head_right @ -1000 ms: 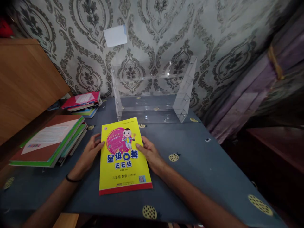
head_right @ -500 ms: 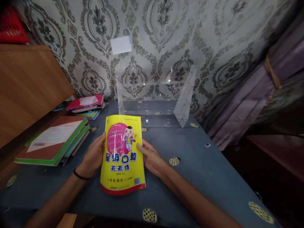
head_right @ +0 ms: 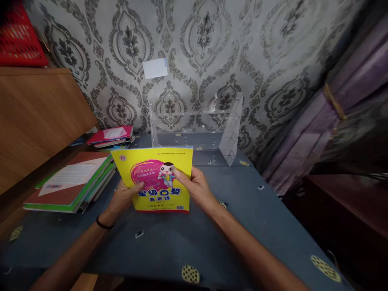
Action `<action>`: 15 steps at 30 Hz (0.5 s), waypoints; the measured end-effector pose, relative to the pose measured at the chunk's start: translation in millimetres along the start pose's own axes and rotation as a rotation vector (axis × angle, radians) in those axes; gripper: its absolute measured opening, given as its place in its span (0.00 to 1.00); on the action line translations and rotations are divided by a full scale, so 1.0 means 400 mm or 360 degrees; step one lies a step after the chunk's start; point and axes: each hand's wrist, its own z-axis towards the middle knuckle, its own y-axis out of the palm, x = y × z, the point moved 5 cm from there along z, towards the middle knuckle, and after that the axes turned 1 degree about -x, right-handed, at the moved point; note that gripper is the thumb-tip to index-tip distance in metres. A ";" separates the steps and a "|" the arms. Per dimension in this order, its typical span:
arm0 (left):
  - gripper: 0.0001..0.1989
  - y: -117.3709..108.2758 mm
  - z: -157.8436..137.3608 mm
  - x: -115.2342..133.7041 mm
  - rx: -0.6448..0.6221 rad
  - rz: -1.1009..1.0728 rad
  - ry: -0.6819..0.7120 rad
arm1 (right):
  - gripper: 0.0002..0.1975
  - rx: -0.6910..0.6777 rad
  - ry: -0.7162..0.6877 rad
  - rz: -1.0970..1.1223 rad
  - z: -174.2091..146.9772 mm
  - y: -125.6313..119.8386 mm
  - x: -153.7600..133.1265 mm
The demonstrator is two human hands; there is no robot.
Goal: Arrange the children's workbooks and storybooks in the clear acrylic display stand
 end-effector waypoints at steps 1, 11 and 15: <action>0.23 0.002 -0.009 -0.009 -0.0033 -0.0004 -0.0043 | 0.19 0.0020 0.0002 0.0003 -0.001 0.002 0.007; 0.28 -0.022 -0.070 -0.098 -0.0289 0.0151 -0.0333 | 0.21 -0.0086 0.0245 0.0085 -0.084 -0.003 0.170; 0.27 -0.024 -0.073 -0.100 -0.0299 0.0190 -0.0334 | 0.22 -0.0158 0.0258 0.0014 -0.090 -0.004 0.166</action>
